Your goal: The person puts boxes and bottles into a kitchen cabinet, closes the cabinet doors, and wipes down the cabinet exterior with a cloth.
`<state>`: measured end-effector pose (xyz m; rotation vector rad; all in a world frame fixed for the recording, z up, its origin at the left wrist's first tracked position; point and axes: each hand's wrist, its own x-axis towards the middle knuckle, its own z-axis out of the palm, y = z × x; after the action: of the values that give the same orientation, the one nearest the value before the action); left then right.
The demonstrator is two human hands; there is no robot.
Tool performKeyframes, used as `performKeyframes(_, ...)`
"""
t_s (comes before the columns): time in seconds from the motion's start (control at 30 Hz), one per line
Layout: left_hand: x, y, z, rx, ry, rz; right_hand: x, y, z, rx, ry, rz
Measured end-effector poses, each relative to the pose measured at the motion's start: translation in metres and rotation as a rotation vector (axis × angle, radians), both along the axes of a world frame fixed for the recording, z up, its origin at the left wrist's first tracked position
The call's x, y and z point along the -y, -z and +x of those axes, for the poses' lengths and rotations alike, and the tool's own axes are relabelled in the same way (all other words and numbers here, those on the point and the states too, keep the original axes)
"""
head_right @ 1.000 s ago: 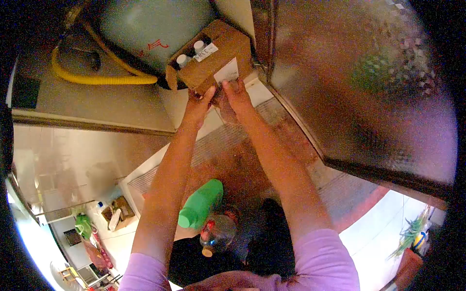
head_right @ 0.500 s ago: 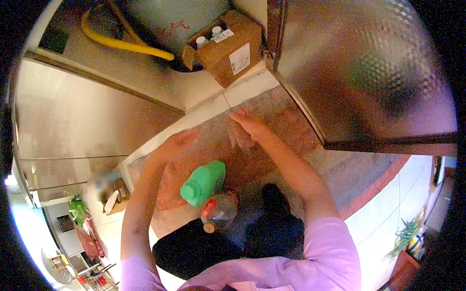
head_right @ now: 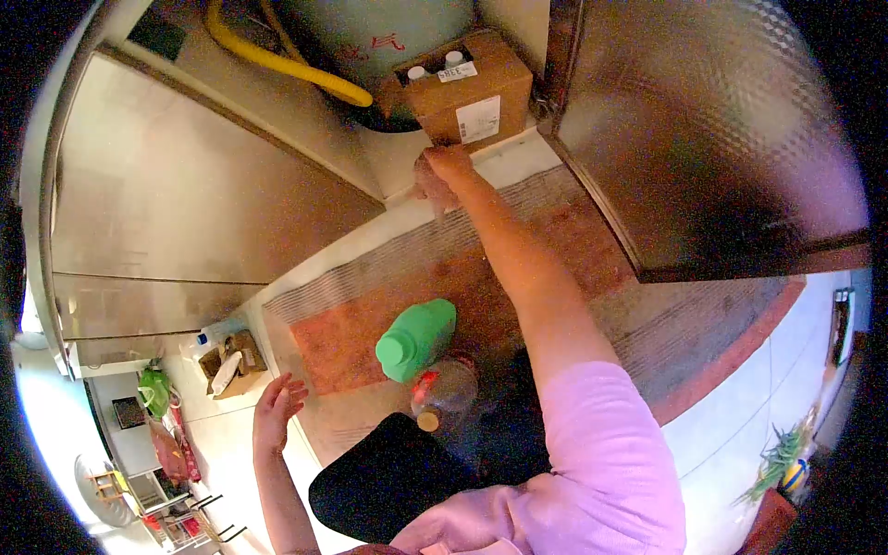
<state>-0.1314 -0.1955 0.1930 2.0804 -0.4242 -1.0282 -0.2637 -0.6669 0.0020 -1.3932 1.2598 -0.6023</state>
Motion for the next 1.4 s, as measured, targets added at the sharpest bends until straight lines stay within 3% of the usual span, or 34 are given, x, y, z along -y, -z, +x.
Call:
performKeyframes(0.07, -0.009, 0.002, 0.000, -0.020, -0.015, -0.024, 0.006, 0.020, -0.006, 0.156, -0.010, -0.044)
performKeyframes(0.2, -0.031, 0.018, 0.000, -0.109, -0.080, -0.064, -0.006, -0.007, -0.043, 0.131, -0.016, -0.070)
performKeyframes(0.3, -0.039, 0.032, 0.000, -0.162, -0.106, -0.084, 0.015, 0.007, -0.043, 0.185, 0.164, -0.125)
performKeyframes(0.4, -0.039, 0.032, -0.003, -0.184, -0.129, -0.104, 0.028, -0.006, -0.040, 0.054, 0.205, -0.045)
performKeyframes(0.47, -0.040, 0.025, -0.006, -0.146, -0.133, -0.082, 0.013, -0.041, -0.047, -0.186, 0.000, -0.203)
performKeyframes(0.5, -0.043, 0.024, -0.006, -0.144, -0.140, -0.085, 0.016, -0.027, -0.044, -0.183, -0.007, -0.205)
performKeyframes(0.53, -0.047, 0.024, -0.005, -0.142, -0.144, -0.101, 0.025, 0.003, -0.040, -0.114, -0.050, -0.377)
performKeyframes(0.6, -0.052, 0.026, -0.007, -0.134, -0.173, -0.122, 0.034, 0.023, -0.050, 0.117, -0.052, -0.293)
performKeyframes(0.63, -0.054, 0.029, -0.007, -0.148, -0.169, -0.119, 0.021, -0.002, -0.052, 0.268, -0.026, -0.028)
performKeyframes(0.7, -0.070, 0.035, -0.008, -0.177, -0.173, -0.119, -0.053, -0.070, -0.071, 0.874, -0.180, 0.350)
performKeyframes(0.73, -0.076, 0.043, -0.007, -0.191, -0.169, -0.132, -0.033, -0.024, -0.077, 0.678, -0.152, 0.394)
performKeyframes(0.77, -0.080, 0.047, -0.009, -0.212, -0.156, -0.080, -0.041, -0.027, -0.093, 0.792, -0.396, 0.480)
performKeyframes(0.8, -0.085, 0.052, -0.011, -0.235, -0.151, -0.035, -0.031, -0.002, -0.104, 0.466, -0.334, 0.401)
performKeyframes(0.9, -0.113, 0.096, -0.006, -0.335, -0.197, -0.043, -0.080, -0.029, -0.130, 0.262, -0.140, 0.340)
performKeyframes(0.93, -0.122, 0.107, -0.001, -0.371, -0.202, -0.034, -0.073, -0.009, -0.146, 0.188, -0.365, 0.452)
performKeyframes(0.97, -0.132, 0.117, 0.004, -0.368, -0.241, -0.055, -0.091, -0.016, -0.150, 0.073, -0.284, 0.451)
performKeyframes(1.03, -0.117, 0.137, 0.006, -0.439, -0.292, 0.050, -0.086, -0.023, -0.172, 0.085, -0.199, 0.473)
performKeyframes(1.07, -0.118, 0.150, 0.012, -0.447, -0.307, 0.037, -0.085, -0.028, -0.179, 0.212, -0.203, 0.489)
performKeyframes(1.2, -0.147, 0.224, 0.056, -0.466, -0.439, -0.014, -0.106, -0.057, -0.186, 0.171, -0.112, 0.578)
performKeyframes(1.3, -0.155, 0.238, 0.093, -0.429, -0.427, -0.085, -0.113, -0.057, -0.202, 0.042, -0.034, 0.412)
performKeyframes(1.37, -0.158, 0.244, 0.129, -0.415, -0.426, -0.110, -0.122, -0.072, -0.211, 0.134, -0.129, 0.442)
performKeyframes(1.4, -0.163, 0.254, 0.150, -0.274, -0.410, -0.061, -0.125, -0.078, -0.214, 0.128, -0.133, 0.434)
